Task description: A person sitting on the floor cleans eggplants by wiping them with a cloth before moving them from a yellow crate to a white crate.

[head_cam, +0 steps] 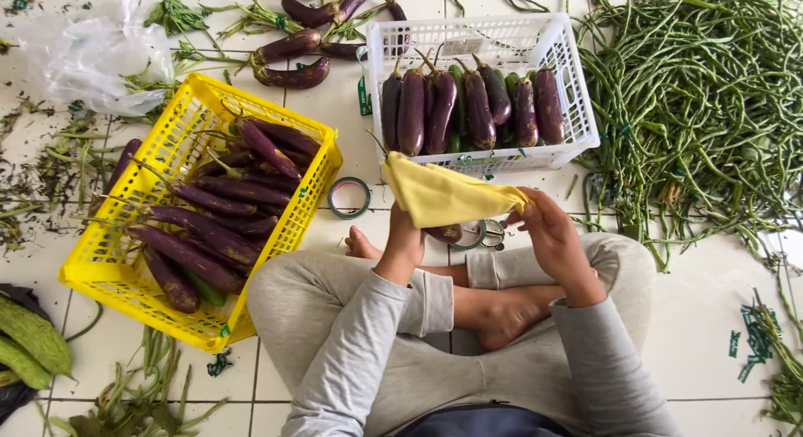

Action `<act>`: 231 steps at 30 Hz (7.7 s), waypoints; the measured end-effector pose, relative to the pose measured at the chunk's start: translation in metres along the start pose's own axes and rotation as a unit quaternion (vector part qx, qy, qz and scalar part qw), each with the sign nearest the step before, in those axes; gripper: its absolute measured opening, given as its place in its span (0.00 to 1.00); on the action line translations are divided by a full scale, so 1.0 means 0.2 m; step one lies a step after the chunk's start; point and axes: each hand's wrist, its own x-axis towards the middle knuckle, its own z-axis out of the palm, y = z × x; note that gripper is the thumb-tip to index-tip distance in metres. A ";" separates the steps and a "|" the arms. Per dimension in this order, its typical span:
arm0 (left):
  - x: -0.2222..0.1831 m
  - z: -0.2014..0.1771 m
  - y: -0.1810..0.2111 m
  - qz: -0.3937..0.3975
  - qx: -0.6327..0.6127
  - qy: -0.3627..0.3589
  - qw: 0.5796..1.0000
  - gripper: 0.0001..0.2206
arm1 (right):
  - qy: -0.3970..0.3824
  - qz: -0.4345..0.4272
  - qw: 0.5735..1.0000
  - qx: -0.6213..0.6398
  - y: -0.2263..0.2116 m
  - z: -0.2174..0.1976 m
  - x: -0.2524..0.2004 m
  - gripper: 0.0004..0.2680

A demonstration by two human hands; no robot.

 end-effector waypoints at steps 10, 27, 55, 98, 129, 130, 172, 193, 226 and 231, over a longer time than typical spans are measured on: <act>-0.15 0.03 0.14 0.041 0.071 -0.104 0.991 0.27 | 0.016 0.013 0.982 0.188 0.50 0.37 0.03 0.15; -0.19 0.01 0.31 0.109 0.085 -0.220 0.966 0.34 | 0.046 0.089 0.787 0.609 0.24 0.48 0.06 0.26; -0.16 0.03 0.17 0.163 0.084 -0.175 0.967 0.22 | 0.181 -0.031 0.950 0.252 0.27 0.48 0.00 0.19; -0.94 0.25 -0.14 0.154 0.076 -0.075 0.982 0.29 | 0.398 0.079 0.778 0.479 0.76 0.36 -0.44 0.34; -0.41 -0.14 -0.51 0.217 -0.104 -0.100 0.965 0.12 | 0.048 -0.286 0.956 -0.055 0.35 0.46 -0.73 0.21; -0.46 -0.11 -0.50 0.217 -0.105 -0.101 0.965 0.12 | 0.049 -0.286 0.955 -0.057 0.33 0.45 -0.74 0.21; -0.85 0.01 -0.26 0.311 0.034 -0.197 0.929 0.16 | 0.054 0.058 0.819 0.568 0.24 0.36 -0.72 0.20; -0.89 -0.03 -0.19 0.394 0.135 -0.267 0.869 0.20 | 0.352 -0.010 0.898 0.265 0.64 0.35 -0.53 0.14; -0.85 -0.07 -0.17 0.255 0.098 -0.221 0.936 0.14 | 0.224 -0.145 0.955 0.125 0.31 0.37 -0.67 0.09; -0.79 -0.08 -0.32 0.175 0.160 -0.266 0.934 0.19 | 0.258 -0.166 0.944 0.123 0.33 0.37 -0.68 0.06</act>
